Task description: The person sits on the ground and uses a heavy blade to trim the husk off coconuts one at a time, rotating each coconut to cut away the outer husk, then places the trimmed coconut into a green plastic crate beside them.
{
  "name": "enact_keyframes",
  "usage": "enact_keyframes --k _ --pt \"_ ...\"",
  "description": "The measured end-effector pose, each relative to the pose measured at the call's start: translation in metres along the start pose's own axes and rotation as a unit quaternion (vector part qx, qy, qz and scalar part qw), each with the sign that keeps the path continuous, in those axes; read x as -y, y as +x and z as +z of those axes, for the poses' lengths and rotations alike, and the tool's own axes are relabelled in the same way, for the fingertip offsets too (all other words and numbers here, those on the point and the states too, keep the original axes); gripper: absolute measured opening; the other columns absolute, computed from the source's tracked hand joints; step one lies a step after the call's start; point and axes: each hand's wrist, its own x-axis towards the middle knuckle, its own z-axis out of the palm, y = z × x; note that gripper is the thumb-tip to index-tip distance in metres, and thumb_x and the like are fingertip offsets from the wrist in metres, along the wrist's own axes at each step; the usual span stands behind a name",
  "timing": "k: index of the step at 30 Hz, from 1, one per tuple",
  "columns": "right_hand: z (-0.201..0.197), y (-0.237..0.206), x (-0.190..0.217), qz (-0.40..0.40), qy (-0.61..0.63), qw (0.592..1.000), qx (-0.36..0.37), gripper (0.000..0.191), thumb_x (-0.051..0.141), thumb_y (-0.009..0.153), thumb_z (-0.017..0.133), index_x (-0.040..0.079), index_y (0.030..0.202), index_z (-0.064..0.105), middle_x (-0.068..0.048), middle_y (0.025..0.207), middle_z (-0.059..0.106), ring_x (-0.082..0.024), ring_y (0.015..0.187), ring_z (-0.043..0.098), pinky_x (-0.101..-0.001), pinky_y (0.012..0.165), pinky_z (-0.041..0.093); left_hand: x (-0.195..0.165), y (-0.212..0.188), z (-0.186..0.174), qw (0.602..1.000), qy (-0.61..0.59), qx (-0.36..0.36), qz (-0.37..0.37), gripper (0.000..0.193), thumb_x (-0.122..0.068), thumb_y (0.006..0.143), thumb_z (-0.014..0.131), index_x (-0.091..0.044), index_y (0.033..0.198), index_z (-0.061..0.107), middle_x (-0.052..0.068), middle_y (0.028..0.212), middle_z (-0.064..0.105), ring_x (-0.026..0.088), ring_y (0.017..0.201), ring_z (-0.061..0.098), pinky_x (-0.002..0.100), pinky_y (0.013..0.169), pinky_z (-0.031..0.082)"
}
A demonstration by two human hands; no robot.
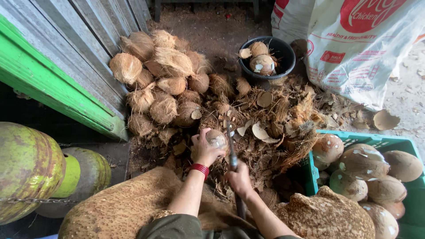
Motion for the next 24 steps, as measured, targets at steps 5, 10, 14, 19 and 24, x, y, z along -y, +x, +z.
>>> enact_keyframes --k 5,10,14,19,24 --pt "-0.008 0.002 0.001 0.195 0.058 0.978 0.044 0.016 -0.004 0.081 0.061 0.010 0.085 0.057 -0.006 0.059 0.054 -0.015 0.038 0.045 -0.0294 0.034 0.039 0.005 0.002 -0.003 0.997 -0.063 -0.033 0.016 0.107 -0.015 0.041 0.097 -0.036 0.130 0.043 0.008 0.135 0.040 0.031 0.115 0.058 0.049 0.092 0.058" --pt "-0.009 -0.006 0.014 -0.021 0.046 0.998 0.032 0.019 -0.003 0.081 0.067 0.006 0.081 0.050 -0.003 0.063 0.054 -0.012 0.042 0.048 -0.0283 0.037 0.042 0.014 0.004 0.002 0.997 -0.071 -0.019 0.009 0.097 -0.023 0.052 0.097 -0.034 0.132 0.045 0.008 0.137 0.041 0.031 0.114 0.060 0.047 0.090 0.060" --pt "0.002 0.006 0.000 0.056 -0.013 0.997 0.048 0.016 -0.004 0.082 0.063 0.008 0.082 0.052 -0.004 0.063 0.057 -0.012 0.044 0.050 -0.0289 0.039 0.043 0.012 0.006 0.005 0.997 -0.063 -0.036 -0.002 0.101 -0.021 0.047 0.098 -0.036 0.132 0.045 0.008 0.137 0.041 0.030 0.116 0.059 0.046 0.089 0.061" --pt "-0.001 0.019 -0.027 0.174 0.006 0.982 0.074 0.011 -0.004 0.080 0.065 0.003 0.075 0.056 -0.006 0.058 0.057 -0.015 0.039 0.047 -0.0301 0.036 0.039 0.020 0.007 -0.001 0.999 -0.037 -0.040 0.000 0.106 -0.020 0.044 0.099 -0.035 0.133 0.044 0.007 0.140 0.040 0.031 0.120 0.058 0.047 0.095 0.058" --pt "-0.013 0.013 -0.003 0.141 0.060 0.984 0.086 0.012 -0.005 0.079 0.063 0.003 0.075 0.055 -0.007 0.057 0.055 -0.016 0.040 0.048 -0.0311 0.036 0.038 0.025 0.007 0.000 0.992 -0.081 -0.026 0.096 0.110 -0.018 0.038 0.102 -0.035 0.132 0.047 0.009 0.139 0.039 0.030 0.125 0.052 0.049 0.103 0.052"
